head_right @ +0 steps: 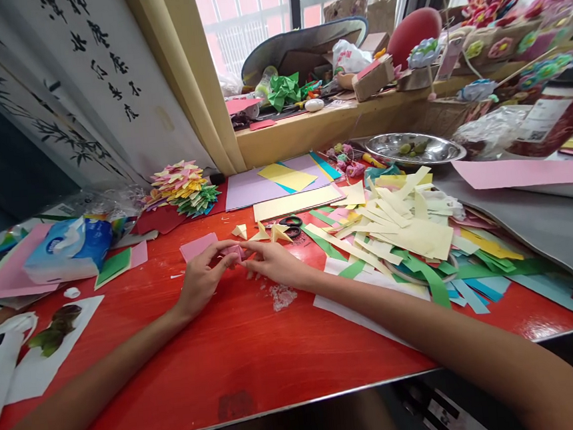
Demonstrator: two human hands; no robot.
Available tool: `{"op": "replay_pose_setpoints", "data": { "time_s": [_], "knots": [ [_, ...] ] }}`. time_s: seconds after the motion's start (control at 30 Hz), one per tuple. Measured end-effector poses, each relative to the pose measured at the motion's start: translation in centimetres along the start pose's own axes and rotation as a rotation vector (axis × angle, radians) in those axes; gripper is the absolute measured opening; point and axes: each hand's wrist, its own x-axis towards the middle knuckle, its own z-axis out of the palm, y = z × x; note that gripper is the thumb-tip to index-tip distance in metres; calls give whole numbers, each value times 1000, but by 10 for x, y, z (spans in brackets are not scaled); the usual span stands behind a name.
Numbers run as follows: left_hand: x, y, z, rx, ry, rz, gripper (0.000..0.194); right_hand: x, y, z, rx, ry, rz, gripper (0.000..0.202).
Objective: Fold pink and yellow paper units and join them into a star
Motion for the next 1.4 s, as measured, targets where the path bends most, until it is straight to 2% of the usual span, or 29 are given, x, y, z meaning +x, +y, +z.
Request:
{"op": "replay_pose_setpoints", "data": {
  "time_s": [0.2,0.4,0.53,0.63,0.77,0.97,1.07,1.27,1.4],
  "knots": [
    [3,2,-1,-54,-55,21,33,2,8,1,141,9,-2,42],
    [2,-3,-2,-280,-125,-43,40,2,9,1,162,12,22,40],
    [4,-6,0,-191,-68,-77,35,2,8,1,131,-16,19,35],
    [4,-7,1,-126,-94,-76,32,2,8,2,98,13,41,34],
    [3,-6,2,-103,-103,-82,26,1,7,3,66,31,29,21],
    [1,-2,1,-32,-124,-80,17,-2,1,1,-40,73,23,18],
    [3,-3,1,-34,-101,-84,21,0,3,0,34,92,56,17],
    [7,-15,3,-256,-103,-159,27,6,12,-1,205,174,49,9],
    [5,-14,3,-303,-86,-139,26,6,11,-3,273,216,46,12]
  ]
}}
